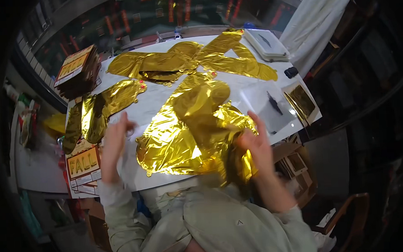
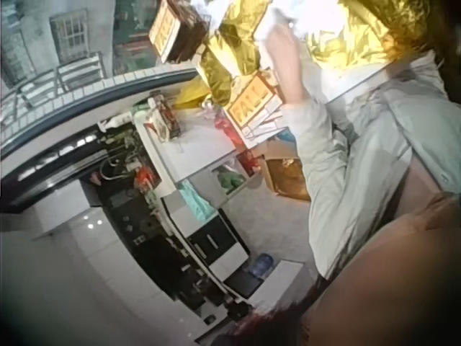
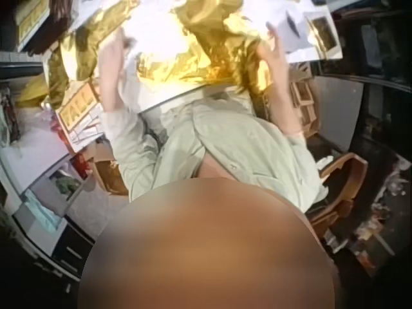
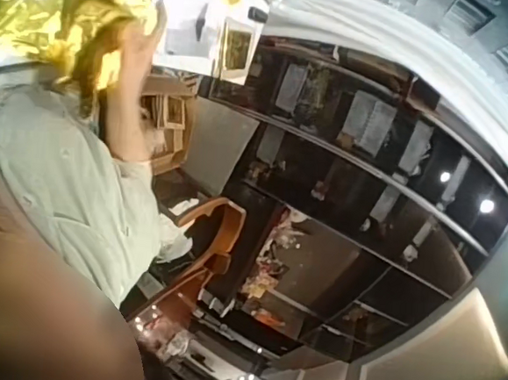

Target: Packing gold foil letter balloons into plastic sleeves with cardboard backings.

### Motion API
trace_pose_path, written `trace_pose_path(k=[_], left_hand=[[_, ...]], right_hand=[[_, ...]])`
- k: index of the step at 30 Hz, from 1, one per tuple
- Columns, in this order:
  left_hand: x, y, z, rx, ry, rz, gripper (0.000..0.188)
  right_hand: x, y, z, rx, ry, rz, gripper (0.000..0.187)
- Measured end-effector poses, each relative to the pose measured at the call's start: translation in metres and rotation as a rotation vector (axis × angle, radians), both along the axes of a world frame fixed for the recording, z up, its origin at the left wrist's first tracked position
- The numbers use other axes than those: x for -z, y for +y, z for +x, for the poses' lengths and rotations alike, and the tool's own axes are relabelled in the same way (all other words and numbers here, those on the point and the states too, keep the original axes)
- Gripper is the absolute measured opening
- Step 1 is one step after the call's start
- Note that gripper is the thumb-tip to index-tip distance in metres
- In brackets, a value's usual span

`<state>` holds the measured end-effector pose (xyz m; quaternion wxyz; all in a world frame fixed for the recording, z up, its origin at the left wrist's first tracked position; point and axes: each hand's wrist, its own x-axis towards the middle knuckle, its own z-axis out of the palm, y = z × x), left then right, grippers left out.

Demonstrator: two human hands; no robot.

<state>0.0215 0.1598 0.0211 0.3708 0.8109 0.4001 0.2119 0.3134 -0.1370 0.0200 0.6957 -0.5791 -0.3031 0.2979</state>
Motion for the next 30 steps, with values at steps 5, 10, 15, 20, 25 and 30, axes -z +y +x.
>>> trace_pose_path(k=[5, 10, 15, 20, 25, 30], left_hand=[[0.020, -0.106, 0.008, 0.240, -0.126, -0.942, 0.048], [0.019, -0.129, 0.023, 0.000, -0.673, -0.911, 0.069], [-0.039, -0.120, -0.005, 0.583, -0.244, -0.590, 0.080], [-0.083, -0.109, -0.001, 1.157, -0.033, -0.383, 0.072], [-0.088, -0.108, -0.007, 0.992, -0.005, -0.535, 0.078], [-0.068, -0.081, -0.021, 0.926, -0.119, -0.367, 0.101]], right_hand=[[0.010, -0.014, -0.089, -0.178, 0.144, 0.006, 0.078], [-0.012, 0.005, -0.052, -0.430, -0.693, -0.052, 0.055], [-0.072, 0.059, 0.032, -0.225, -1.161, 0.072, 0.076], [-0.061, 0.100, 0.086, -0.687, -0.751, 0.173, 0.098], [-0.052, 0.083, 0.096, -1.242, -0.335, 0.063, 0.024], [-0.032, 0.032, 0.095, -0.659, -0.112, -0.121, 0.013]])
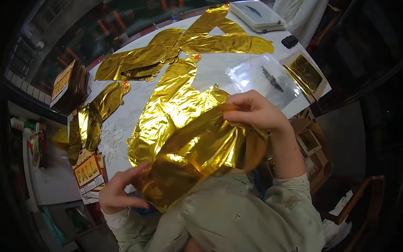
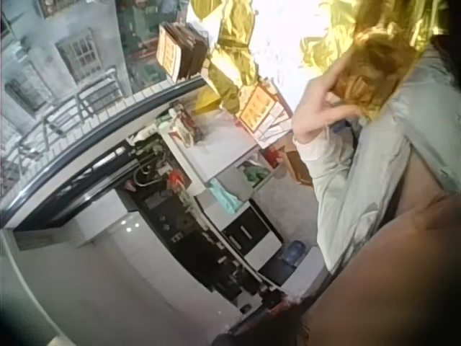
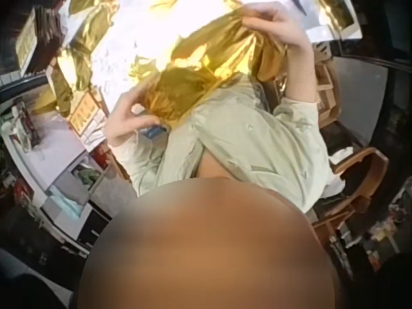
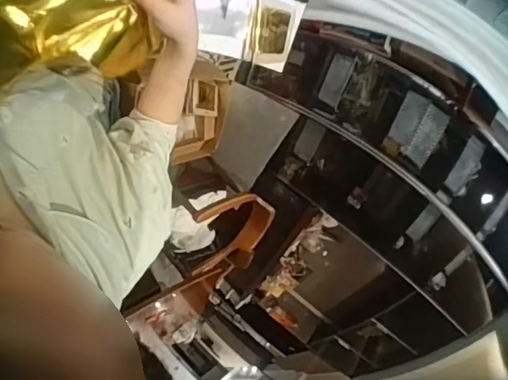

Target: Packing gold foil letter balloons into plastic sleeves with cardboard backings.

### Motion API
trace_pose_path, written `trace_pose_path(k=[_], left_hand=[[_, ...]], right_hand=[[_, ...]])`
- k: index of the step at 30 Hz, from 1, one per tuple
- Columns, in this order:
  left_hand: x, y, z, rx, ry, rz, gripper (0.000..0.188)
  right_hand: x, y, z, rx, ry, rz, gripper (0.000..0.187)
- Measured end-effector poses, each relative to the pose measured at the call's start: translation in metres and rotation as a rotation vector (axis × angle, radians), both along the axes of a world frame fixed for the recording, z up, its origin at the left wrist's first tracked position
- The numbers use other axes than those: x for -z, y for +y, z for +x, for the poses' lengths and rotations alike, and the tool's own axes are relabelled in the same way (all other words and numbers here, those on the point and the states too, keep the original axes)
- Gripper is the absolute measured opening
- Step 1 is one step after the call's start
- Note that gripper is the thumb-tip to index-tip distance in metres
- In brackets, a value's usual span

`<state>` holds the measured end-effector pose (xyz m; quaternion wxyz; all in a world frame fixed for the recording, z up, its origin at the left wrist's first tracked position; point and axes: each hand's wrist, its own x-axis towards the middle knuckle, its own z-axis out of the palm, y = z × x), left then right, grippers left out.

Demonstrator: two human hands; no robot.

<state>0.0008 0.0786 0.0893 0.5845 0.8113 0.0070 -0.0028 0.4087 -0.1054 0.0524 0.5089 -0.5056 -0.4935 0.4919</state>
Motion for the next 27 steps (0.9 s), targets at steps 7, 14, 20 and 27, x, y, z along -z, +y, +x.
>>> trace_pose_path(k=[7, 14, 20, 27], left_hand=[[0.028, 0.029, -0.011, -0.511, 0.323, -0.166, 0.043], [0.048, 0.036, -0.002, -0.743, 0.156, 0.333, 0.027], [0.073, 0.036, 0.009, -0.860, 0.152, 0.360, 0.019], [0.079, 0.023, 0.012, -0.821, 0.113, 0.771, 0.017]], right_hand=[[0.044, 0.009, 0.016, 0.241, -0.141, -0.315, 0.018], [0.048, 0.017, 0.009, 0.504, -0.540, -0.205, 0.029], [0.051, 0.021, 0.006, 0.528, -0.841, -0.207, 0.034], [0.054, 0.023, 0.008, 0.500, -1.028, -0.075, 0.045]])
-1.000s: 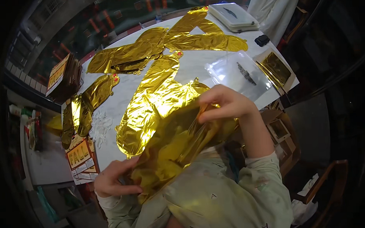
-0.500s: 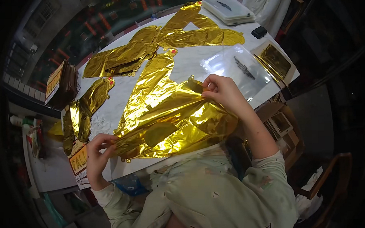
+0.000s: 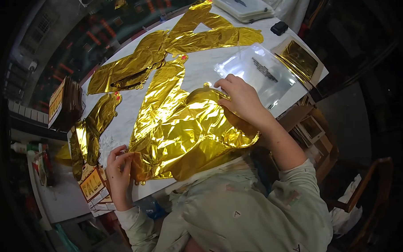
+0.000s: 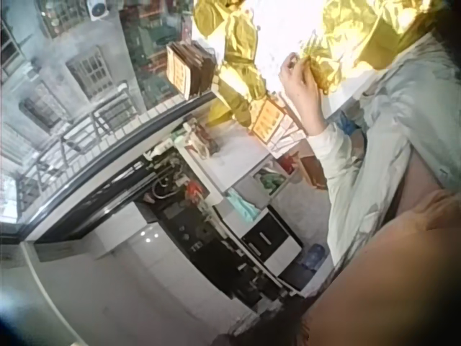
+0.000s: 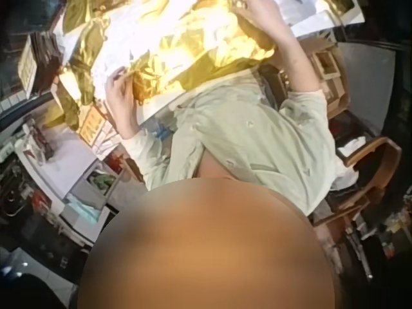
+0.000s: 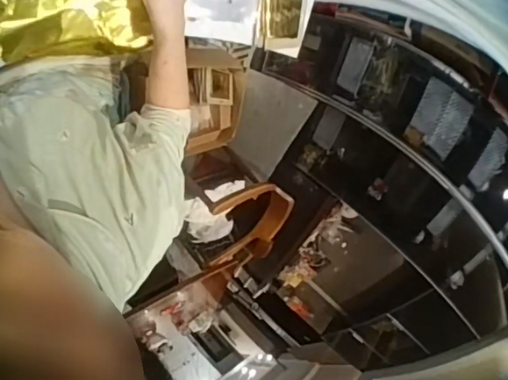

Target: Packing gold foil letter balloons into plastic sleeves with cardboard backings.

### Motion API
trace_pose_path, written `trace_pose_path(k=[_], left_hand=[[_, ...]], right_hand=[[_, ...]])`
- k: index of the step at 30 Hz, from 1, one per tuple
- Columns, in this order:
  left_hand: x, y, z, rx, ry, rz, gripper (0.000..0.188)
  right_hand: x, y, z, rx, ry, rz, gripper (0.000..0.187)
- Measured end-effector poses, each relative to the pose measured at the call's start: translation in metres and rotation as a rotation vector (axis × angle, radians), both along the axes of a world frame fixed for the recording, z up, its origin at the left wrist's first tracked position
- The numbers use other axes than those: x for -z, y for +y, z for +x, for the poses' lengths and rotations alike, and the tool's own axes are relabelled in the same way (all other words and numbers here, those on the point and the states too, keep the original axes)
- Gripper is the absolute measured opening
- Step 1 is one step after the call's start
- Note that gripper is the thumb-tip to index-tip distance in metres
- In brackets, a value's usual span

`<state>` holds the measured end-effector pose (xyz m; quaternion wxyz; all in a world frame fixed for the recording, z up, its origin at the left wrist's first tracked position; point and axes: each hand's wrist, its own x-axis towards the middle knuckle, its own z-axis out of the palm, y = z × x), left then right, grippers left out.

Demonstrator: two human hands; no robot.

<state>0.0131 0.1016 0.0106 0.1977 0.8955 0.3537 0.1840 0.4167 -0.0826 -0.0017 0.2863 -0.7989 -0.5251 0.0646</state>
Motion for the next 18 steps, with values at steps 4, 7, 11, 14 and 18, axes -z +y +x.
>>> trace_pose_path(k=[4, 7, 11, 14, 18], left_hand=[[0.003, -0.004, -0.001, -0.084, -0.139, -0.193, 0.016], [0.004, -0.004, -0.003, -0.070, -0.128, -0.165, 0.018], [-0.002, -0.007, 0.006, -0.031, -0.135, -0.090, 0.030], [-0.002, -0.003, 0.006, 0.001, -0.086, -0.090, 0.034], [0.000, -0.002, 0.003, 0.004, -0.039, -0.093, 0.037]], right_hand=[[0.002, 0.005, 0.004, -0.057, 0.031, -0.007, 0.050], [-0.004, 0.014, 0.006, -0.106, -0.017, -0.009, 0.050], [-0.009, 0.040, 0.009, -0.200, -0.076, 0.078, 0.049], [-0.015, 0.060, 0.017, -0.254, -0.159, -0.093, 0.044], [-0.011, 0.073, 0.026, -0.305, -0.152, -0.286, 0.029]])
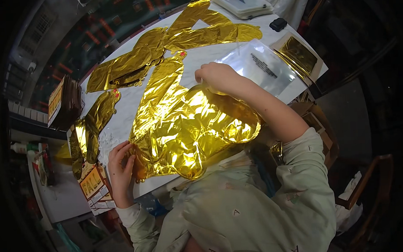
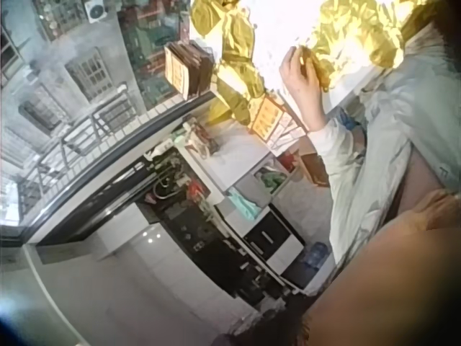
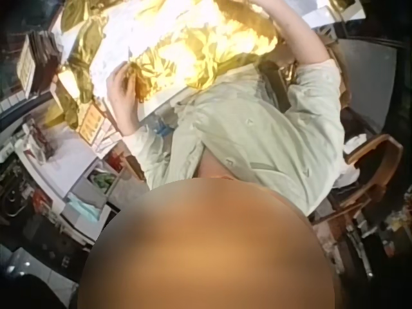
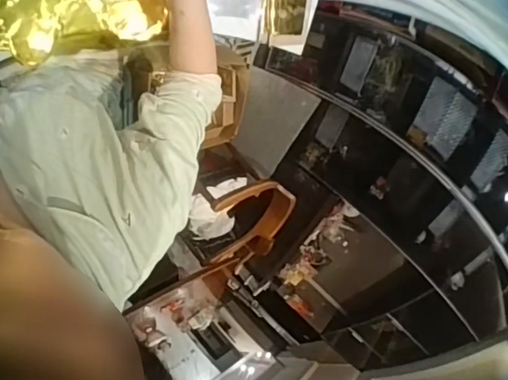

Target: Packing gold foil letter balloons into plastic sleeves with cardboard backings.

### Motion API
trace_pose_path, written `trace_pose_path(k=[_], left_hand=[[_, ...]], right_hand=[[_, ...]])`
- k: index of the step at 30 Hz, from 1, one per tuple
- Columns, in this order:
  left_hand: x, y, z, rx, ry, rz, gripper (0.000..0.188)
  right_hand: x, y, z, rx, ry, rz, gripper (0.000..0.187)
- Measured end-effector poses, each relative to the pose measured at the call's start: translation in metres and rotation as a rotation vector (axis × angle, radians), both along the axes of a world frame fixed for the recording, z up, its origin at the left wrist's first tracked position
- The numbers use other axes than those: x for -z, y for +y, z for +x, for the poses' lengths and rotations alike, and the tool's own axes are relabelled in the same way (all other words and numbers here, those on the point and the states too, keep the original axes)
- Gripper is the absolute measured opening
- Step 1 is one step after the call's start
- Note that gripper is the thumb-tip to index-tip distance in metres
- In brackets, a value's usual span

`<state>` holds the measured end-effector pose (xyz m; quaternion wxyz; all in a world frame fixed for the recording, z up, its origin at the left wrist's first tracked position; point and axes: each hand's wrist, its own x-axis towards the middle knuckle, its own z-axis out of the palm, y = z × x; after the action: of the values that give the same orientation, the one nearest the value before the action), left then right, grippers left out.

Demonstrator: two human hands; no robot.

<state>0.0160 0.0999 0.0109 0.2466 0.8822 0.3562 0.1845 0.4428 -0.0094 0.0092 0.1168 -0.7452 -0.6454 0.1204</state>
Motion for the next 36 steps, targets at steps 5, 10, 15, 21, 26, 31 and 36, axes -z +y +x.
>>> trace_pose_path(k=[5, 10, 15, 21, 26, 31, 36], left_hand=[[0.001, 0.000, 0.002, 0.019, -0.048, 0.034, 0.036], [-0.004, -0.004, 0.007, -0.010, -0.056, -0.036, 0.035], [0.002, -0.002, 0.003, -0.010, -0.056, -0.028, 0.035], [0.000, -0.006, 0.004, -0.007, -0.065, -0.024, 0.034], [-0.001, -0.009, 0.004, -0.029, -0.062, -0.038, 0.030], [0.000, -0.011, 0.007, -0.040, -0.070, -0.031, 0.029], [0.003, -0.011, 0.006, -0.037, -0.074, 0.008, 0.029]], right_hand=[[-0.001, 0.005, 0.004, 0.018, 0.076, -0.041, 0.022], [-0.003, 0.002, 0.010, 0.001, 0.121, -0.061, 0.016], [-0.004, 0.006, 0.009, 0.023, 0.221, -0.092, 0.022], [0.001, 0.004, 0.008, 0.035, 0.204, -0.030, 0.020], [-0.001, 0.008, 0.007, 0.061, 0.163, -0.064, 0.015], [0.016, 0.008, 0.016, 0.124, 0.045, 0.108, 0.011], [0.007, -0.001, 0.008, 0.174, 0.068, 0.228, 0.013]])
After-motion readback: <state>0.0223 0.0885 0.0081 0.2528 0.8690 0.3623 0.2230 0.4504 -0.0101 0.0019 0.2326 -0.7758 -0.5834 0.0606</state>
